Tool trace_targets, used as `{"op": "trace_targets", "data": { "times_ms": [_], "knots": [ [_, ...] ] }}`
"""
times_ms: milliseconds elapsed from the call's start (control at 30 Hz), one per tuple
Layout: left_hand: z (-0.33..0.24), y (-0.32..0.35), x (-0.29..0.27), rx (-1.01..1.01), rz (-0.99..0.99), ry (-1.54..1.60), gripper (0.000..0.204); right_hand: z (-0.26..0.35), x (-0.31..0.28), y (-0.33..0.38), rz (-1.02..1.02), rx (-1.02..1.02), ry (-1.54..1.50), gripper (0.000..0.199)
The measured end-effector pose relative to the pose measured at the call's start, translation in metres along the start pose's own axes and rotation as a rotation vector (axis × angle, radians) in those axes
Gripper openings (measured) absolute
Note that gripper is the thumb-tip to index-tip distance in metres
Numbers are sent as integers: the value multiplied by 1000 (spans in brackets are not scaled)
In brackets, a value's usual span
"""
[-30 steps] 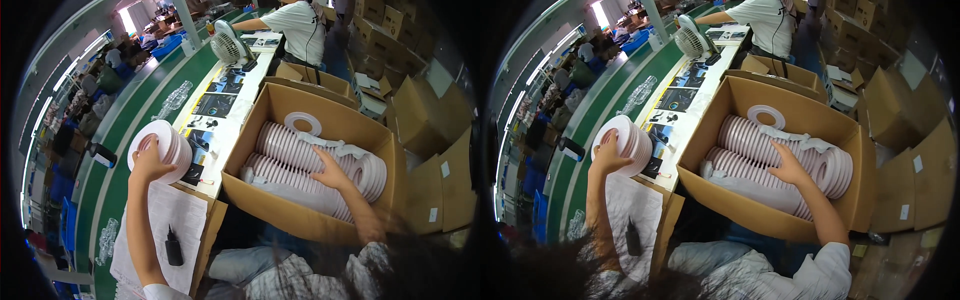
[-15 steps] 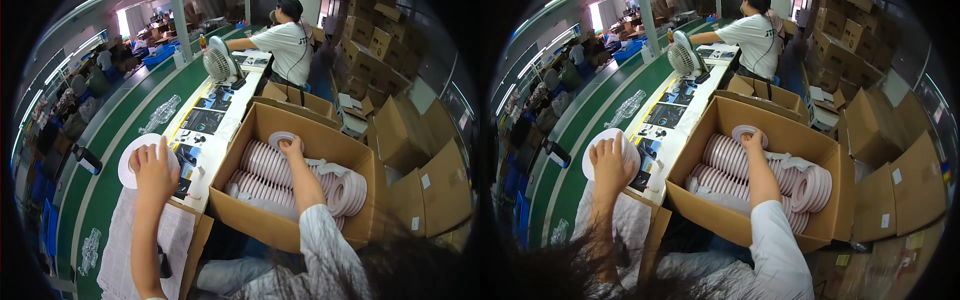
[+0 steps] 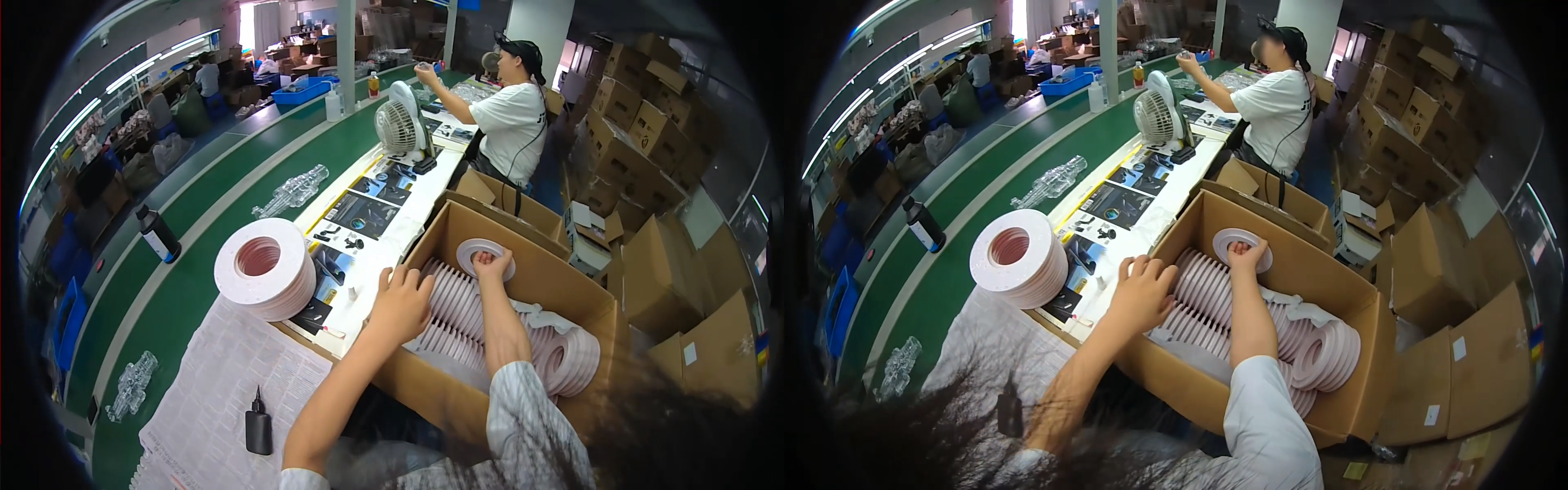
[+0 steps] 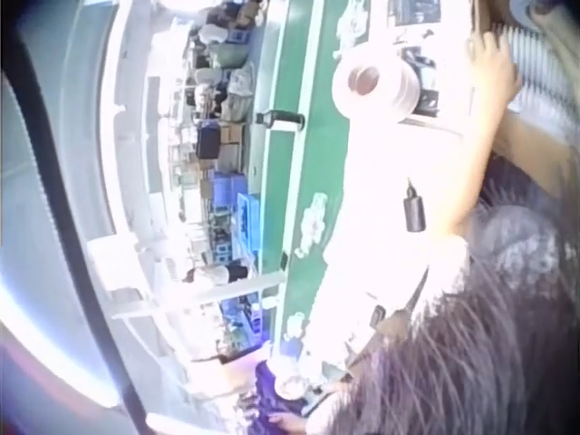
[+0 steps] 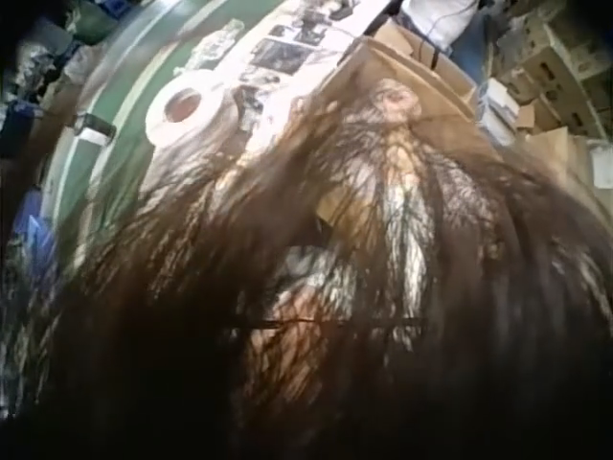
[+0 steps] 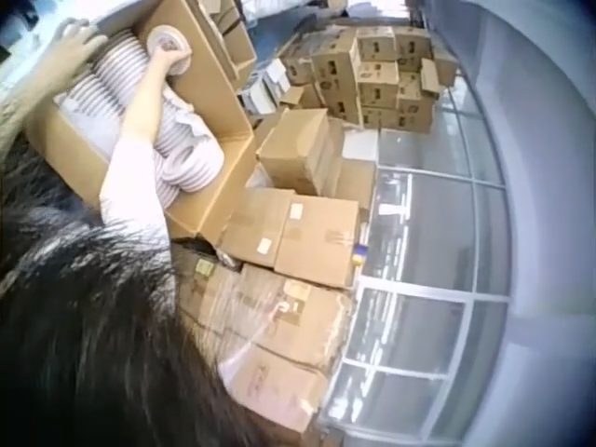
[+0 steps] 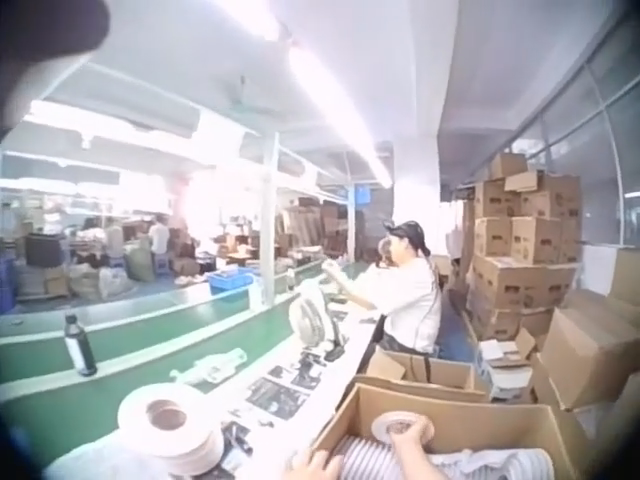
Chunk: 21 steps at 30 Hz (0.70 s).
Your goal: Sorting and stacking circular white plastic components from a cardboard box onto a workbench in an assembly line.
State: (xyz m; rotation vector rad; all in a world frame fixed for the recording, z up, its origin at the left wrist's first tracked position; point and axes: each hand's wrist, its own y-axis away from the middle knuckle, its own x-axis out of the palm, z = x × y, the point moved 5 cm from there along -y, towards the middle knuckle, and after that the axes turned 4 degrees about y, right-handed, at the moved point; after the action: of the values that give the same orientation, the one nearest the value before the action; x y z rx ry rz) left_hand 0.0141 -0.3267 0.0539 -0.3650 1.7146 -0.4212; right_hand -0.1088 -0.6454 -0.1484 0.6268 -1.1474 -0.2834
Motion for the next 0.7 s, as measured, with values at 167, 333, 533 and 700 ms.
{"op": "trace_targets", "data": {
  "times_ms": [167,333,533,700],
  "knots": [
    [-1,-21,70,7,47,110,39,17,9,21,57,-173,231,65],
    [16,-17,98,-101,200,253,22,38,-8,12,0,-65,192,66],
    [34,-11,112,-190,273,417,24,44,-10,0,22,-71,55,56],
    [37,-10,115,-226,310,437,23,39,-7,16,15,-37,57,53]
  ]
}}
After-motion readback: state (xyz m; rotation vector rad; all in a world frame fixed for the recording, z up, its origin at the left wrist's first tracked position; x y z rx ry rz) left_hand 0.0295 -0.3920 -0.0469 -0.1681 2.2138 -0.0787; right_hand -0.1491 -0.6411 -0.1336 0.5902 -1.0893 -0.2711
